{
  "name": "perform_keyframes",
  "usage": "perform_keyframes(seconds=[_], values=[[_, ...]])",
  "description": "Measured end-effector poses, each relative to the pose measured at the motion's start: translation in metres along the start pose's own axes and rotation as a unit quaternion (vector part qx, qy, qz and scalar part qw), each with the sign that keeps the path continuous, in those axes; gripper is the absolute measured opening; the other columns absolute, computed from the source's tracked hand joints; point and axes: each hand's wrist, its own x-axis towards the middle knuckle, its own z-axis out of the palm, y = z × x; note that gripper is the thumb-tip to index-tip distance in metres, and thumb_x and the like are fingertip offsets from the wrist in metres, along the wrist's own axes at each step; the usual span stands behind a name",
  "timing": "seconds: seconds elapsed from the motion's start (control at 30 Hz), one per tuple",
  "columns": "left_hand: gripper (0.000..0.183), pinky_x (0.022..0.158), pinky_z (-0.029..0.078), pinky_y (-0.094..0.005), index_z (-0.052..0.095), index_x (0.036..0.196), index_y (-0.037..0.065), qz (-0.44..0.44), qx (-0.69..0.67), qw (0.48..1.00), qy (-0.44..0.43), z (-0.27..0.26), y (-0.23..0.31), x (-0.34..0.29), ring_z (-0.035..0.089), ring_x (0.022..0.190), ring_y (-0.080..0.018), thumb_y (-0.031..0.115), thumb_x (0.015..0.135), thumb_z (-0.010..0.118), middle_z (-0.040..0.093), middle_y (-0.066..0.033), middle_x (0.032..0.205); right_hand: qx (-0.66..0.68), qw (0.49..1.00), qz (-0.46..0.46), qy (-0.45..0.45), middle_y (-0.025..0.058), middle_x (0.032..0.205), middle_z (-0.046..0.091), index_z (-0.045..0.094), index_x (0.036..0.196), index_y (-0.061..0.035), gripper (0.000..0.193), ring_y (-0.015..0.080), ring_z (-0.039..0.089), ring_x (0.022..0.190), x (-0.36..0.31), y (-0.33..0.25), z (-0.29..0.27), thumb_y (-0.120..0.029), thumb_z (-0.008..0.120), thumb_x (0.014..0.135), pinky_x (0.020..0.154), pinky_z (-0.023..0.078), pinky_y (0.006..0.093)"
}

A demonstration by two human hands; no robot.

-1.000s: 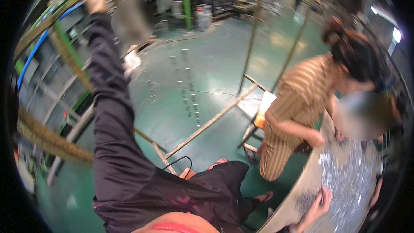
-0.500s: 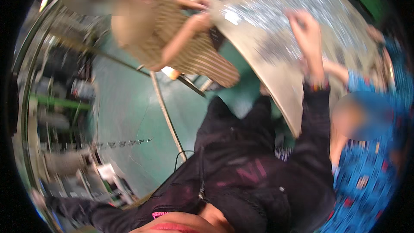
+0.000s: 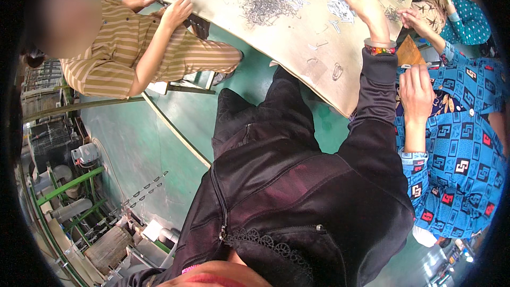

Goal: The person sorts through a pile of small metal hooks and wires on a table, picking them up one by one and hanging them onto a vertical metal chain.

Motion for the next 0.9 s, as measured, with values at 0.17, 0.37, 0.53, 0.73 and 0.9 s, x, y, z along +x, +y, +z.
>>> perform_keyframes(seconds=[0.17,0.37,0.53,0.73,0.9], values=[[0.028,0.067,0.050,-0.0346,0.056,0.090,0.000,0.025,-0.063,0.998,0.010,0.022,0.045,-0.042,0.059,0.073,-0.0252,0.025,0.089,0.044,0.061,-0.0165,0.081,-0.070,0.964,0.096,-0.237,0.0049,0.065,0.063,0.067,0.082,-0.0017,0.018,0.0118,0.058,0.055,-0.036,-0.006,0.044,-0.018,0.068,0.074,0.054,0.047,0.0275],[0.031,0.067,0.051,-0.0353,0.053,0.089,-0.002,0.078,-0.237,0.967,0.054,0.073,0.138,-0.096,0.059,0.074,-0.0265,0.027,0.090,0.042,0.060,-0.0180,0.080,-0.057,0.987,0.033,-0.148,0.0134,0.072,0.065,0.066,0.080,-0.0018,0.013,0.0250,0.064,0.070,-0.075,0.013,0.113,-0.010,0.065,0.070,0.066,0.048,0.0351],[0.034,0.068,0.051,-0.0358,0.051,0.089,-0.003,0.070,-0.440,0.894,-0.051,0.127,0.238,-0.172,0.058,0.074,-0.0276,0.029,0.091,0.039,0.058,-0.0193,0.080,-0.173,0.978,-0.099,-0.068,0.0151,0.075,0.063,0.067,0.084,-0.0025,0.015,0.0269,0.062,0.069,-0.079,0.009,0.128,-0.009,0.060,0.073,0.067,0.048,0.0353],[0.015,0.071,0.049,-0.0266,0.064,0.099,0.002,-0.003,-0.433,0.552,-0.713,0.189,0.347,-0.382,0.062,0.079,-0.0162,0.008,0.085,0.061,0.065,-0.0084,0.091,0.146,0.979,0.135,0.052,0.0113,0.077,0.064,0.066,0.095,0.0024,0.020,0.0170,0.060,0.066,-0.090,0.015,0.082,-0.006,0.059,0.078,0.062,0.047,0.0268],[0.013,0.071,0.049,-0.0341,0.067,0.089,0.004,0.161,-0.463,0.457,-0.742,0.199,0.424,-0.516,0.062,0.077,-0.0260,0.014,0.082,0.062,0.064,-0.0139,0.079,0.445,0.833,0.226,0.238,0.0078,0.083,0.062,0.062,0.100,0.0072,0.019,0.0145,0.059,0.069,-0.142,0.057,0.041,-0.002,0.058,0.084,0.063,0.047,0.0224]])
